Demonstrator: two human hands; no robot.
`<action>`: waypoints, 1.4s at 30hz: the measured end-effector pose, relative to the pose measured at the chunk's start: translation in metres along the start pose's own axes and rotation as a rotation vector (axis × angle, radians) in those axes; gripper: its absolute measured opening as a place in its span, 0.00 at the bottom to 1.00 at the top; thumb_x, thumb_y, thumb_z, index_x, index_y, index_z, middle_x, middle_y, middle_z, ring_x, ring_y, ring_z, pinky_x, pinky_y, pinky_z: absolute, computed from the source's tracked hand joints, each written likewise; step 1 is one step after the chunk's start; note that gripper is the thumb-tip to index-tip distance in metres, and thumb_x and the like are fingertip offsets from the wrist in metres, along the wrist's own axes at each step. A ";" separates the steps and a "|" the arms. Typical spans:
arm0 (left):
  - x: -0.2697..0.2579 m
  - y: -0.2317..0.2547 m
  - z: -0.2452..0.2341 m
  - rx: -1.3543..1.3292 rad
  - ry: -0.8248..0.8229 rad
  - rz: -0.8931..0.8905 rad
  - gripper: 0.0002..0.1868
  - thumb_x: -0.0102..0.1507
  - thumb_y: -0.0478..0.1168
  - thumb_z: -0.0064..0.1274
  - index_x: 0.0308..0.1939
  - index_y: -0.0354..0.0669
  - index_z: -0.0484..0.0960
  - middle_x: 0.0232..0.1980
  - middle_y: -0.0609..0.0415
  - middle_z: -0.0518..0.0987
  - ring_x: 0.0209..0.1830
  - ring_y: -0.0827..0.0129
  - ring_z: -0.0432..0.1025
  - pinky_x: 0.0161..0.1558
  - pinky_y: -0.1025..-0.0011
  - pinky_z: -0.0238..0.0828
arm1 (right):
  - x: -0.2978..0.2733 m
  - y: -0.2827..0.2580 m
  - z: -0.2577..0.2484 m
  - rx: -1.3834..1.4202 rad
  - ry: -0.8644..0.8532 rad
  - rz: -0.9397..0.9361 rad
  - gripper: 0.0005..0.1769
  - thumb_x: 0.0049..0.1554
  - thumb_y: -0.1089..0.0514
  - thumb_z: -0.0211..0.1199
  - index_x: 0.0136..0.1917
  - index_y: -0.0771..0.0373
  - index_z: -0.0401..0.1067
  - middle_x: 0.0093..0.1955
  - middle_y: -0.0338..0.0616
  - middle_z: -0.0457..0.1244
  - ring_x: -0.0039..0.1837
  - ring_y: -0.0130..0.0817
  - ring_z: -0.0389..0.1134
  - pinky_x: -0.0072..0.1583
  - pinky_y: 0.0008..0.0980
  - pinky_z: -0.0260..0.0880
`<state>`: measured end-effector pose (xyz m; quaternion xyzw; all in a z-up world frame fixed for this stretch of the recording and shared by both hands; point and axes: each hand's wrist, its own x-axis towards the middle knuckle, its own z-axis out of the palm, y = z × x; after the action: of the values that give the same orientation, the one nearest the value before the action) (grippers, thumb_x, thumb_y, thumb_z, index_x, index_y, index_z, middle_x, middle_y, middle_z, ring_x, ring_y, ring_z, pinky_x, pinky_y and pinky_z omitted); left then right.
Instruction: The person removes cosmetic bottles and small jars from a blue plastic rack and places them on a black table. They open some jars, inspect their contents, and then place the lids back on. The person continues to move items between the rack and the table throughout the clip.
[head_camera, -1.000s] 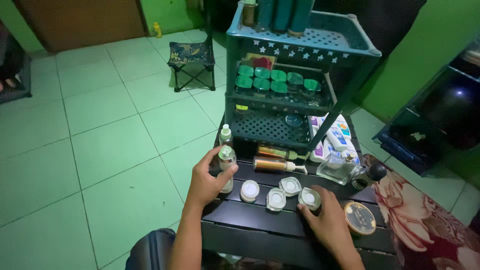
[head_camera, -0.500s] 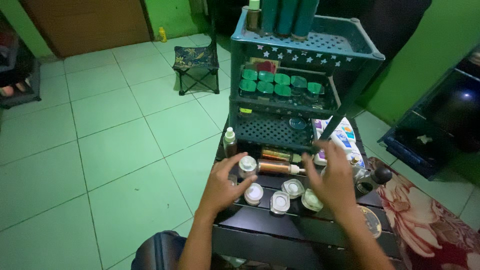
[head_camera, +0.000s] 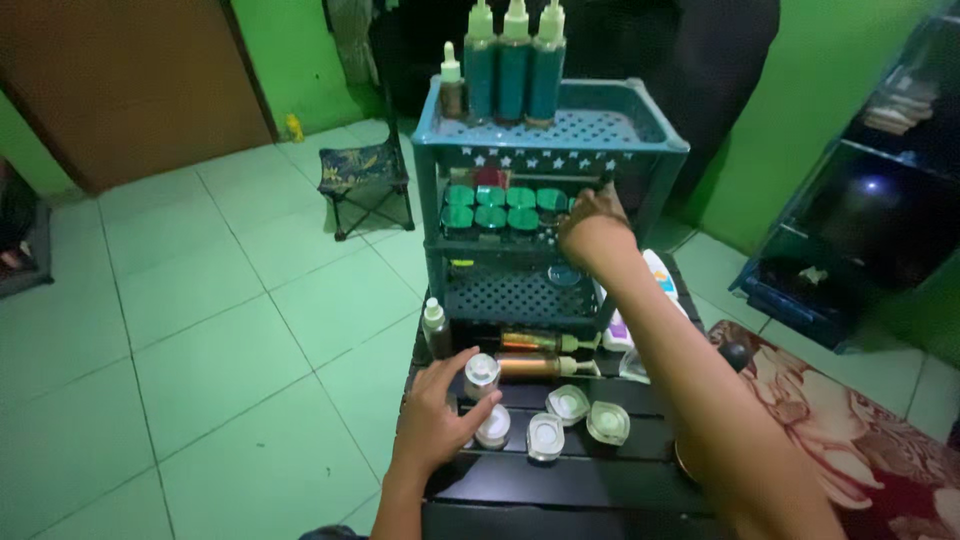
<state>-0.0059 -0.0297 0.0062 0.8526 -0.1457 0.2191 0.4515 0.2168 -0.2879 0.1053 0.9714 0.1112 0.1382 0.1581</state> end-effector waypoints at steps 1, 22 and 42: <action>0.000 0.000 0.000 0.002 -0.004 -0.005 0.33 0.53 0.51 0.68 0.62 0.52 0.79 0.54 0.47 0.82 0.55 0.48 0.73 0.56 0.57 0.69 | 0.009 0.002 0.001 -0.215 -0.246 -0.084 0.21 0.69 0.50 0.46 0.68 0.56 0.73 0.70 0.48 0.66 0.75 0.48 0.62 0.79 0.52 0.55; -0.001 0.008 -0.001 -0.056 0.074 0.020 0.32 0.53 0.49 0.69 0.59 0.47 0.80 0.56 0.50 0.82 0.57 0.53 0.75 0.58 0.60 0.69 | -0.071 -0.022 -0.031 0.522 0.555 0.230 0.34 0.53 0.65 0.60 0.72 0.75 0.61 0.71 0.74 0.54 0.57 0.66 0.69 0.54 0.51 0.73; -0.028 0.041 0.023 -0.371 0.228 0.024 0.26 0.55 0.43 0.69 0.55 0.41 0.80 0.47 0.49 0.87 0.47 0.63 0.83 0.52 0.67 0.78 | -0.261 -0.031 0.019 1.278 0.560 0.413 0.19 0.57 0.53 0.70 0.56 0.67 0.75 0.49 0.52 0.70 0.51 0.38 0.72 0.51 0.31 0.71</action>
<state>-0.0428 -0.0701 0.0095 0.7229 -0.1413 0.2890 0.6115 -0.0271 -0.3326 0.0170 0.8033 0.0210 0.3167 -0.5039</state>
